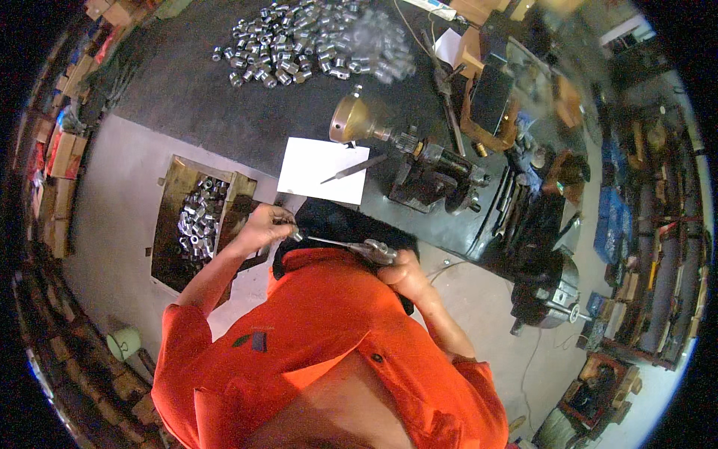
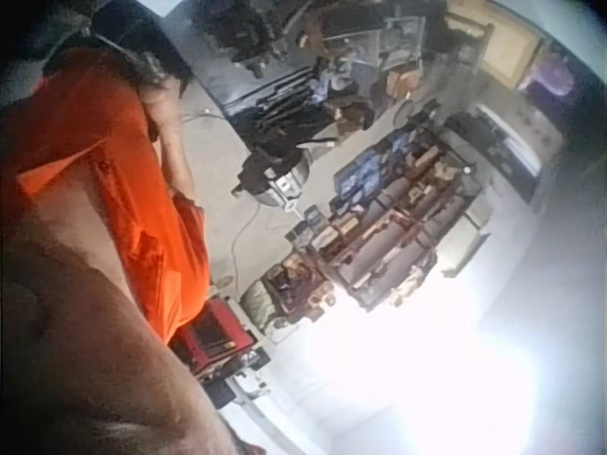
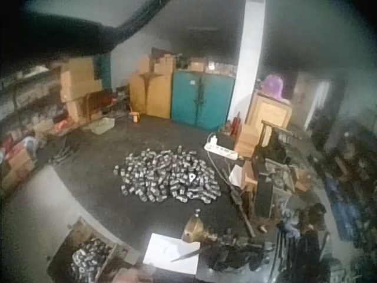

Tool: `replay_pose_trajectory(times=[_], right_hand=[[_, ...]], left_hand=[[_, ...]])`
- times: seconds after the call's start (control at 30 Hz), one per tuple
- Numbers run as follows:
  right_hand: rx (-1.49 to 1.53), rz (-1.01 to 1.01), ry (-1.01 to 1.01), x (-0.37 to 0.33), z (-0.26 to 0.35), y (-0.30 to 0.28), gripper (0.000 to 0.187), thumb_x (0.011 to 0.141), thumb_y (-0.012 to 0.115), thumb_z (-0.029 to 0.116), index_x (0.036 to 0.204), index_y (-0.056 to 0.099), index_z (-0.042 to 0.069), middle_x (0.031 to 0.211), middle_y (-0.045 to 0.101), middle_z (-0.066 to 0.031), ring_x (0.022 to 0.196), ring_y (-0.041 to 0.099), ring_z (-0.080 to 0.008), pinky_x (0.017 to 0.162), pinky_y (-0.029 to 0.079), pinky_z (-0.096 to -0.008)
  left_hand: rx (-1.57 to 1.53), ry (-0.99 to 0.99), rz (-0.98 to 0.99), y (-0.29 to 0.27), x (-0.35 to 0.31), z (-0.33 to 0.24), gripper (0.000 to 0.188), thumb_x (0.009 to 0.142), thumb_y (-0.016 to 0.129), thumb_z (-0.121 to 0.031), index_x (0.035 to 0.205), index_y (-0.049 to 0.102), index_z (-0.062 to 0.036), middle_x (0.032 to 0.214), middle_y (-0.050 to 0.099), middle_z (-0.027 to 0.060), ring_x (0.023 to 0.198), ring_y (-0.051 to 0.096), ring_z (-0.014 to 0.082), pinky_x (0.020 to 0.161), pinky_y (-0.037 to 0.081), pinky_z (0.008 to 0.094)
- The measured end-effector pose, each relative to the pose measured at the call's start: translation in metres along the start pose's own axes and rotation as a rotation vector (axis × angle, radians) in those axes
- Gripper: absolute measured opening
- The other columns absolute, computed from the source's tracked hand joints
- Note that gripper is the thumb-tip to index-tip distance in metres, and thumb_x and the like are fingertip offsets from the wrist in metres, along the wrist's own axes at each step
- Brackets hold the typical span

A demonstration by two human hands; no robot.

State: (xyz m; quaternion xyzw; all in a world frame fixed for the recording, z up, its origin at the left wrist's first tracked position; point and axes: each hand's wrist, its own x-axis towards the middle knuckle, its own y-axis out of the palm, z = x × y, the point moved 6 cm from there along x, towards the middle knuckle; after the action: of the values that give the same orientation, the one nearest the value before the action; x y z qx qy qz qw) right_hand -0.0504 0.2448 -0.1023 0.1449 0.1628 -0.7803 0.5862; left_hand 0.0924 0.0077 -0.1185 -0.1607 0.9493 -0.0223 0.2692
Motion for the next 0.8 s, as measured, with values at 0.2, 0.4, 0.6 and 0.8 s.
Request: replay_pose_trajectory(times=[0.2, 0.4, 0.6, 0.8], right_hand=[[-0.024, -0.046, -0.101, 0.009, -0.018, -0.01, 0.042, 0.074, 0.042, 0.008, 0.115, 0.047, 0.002, 0.09, 0.06, -0.0043, 0.049, 0.04, -0.0048, 0.043, 0.033, -0.0175], [-0.239, -0.127, -0.144, 0.011, 0.002, -0.011, 0.037, 0.068, 0.045, 0.003, 0.103, 0.057, 0.004, 0.08, 0.059, -0.0014, 0.068, 0.051, -0.0106, 0.057, 0.042, -0.0234], [-0.045, 0.092, -0.044, 0.025, -0.019, -0.011, 0.038, 0.068, 0.048, 0.0, 0.106, 0.055, 0.003, 0.084, 0.062, -0.0074, 0.064, 0.055, -0.0113, 0.057, 0.045, -0.0248], [-0.448, 0.122, -0.086, 0.056, -0.021, 0.015, 0.029, 0.063, 0.058, 0.016, 0.086, 0.056, -0.002, 0.077, 0.058, -0.0159, 0.069, 0.054, -0.0207, 0.061, 0.042, -0.0319]], left_hand=[[-0.123, 0.002, 0.029, -0.002, 0.022, 0.041, 0.018, 0.071, 0.059, -0.013, 0.073, 0.06, 0.0039, 0.057, 0.055, 0.0057, 0.043, 0.048, 0.0074, 0.038, 0.036, 0.0191], [-0.342, -0.026, 0.148, 0.004, 0.024, 0.039, 0.02, 0.074, 0.056, -0.015, 0.072, 0.059, 0.0049, 0.052, 0.052, 0.0078, 0.038, 0.045, 0.0094, 0.035, 0.033, 0.0195], [-0.399, 0.024, 0.053, -0.009, 0.005, 0.009, 0.022, 0.076, 0.057, -0.017, 0.079, 0.058, 0.0054, 0.059, 0.055, 0.0098, 0.045, 0.051, 0.013, 0.04, 0.039, 0.0207], [-0.341, 0.463, 0.001, -0.037, 0.016, -0.114, 0.022, 0.077, 0.057, -0.009, 0.092, 0.055, 0.0074, 0.072, 0.059, 0.0107, 0.056, 0.056, 0.0134, 0.046, 0.045, 0.023]])
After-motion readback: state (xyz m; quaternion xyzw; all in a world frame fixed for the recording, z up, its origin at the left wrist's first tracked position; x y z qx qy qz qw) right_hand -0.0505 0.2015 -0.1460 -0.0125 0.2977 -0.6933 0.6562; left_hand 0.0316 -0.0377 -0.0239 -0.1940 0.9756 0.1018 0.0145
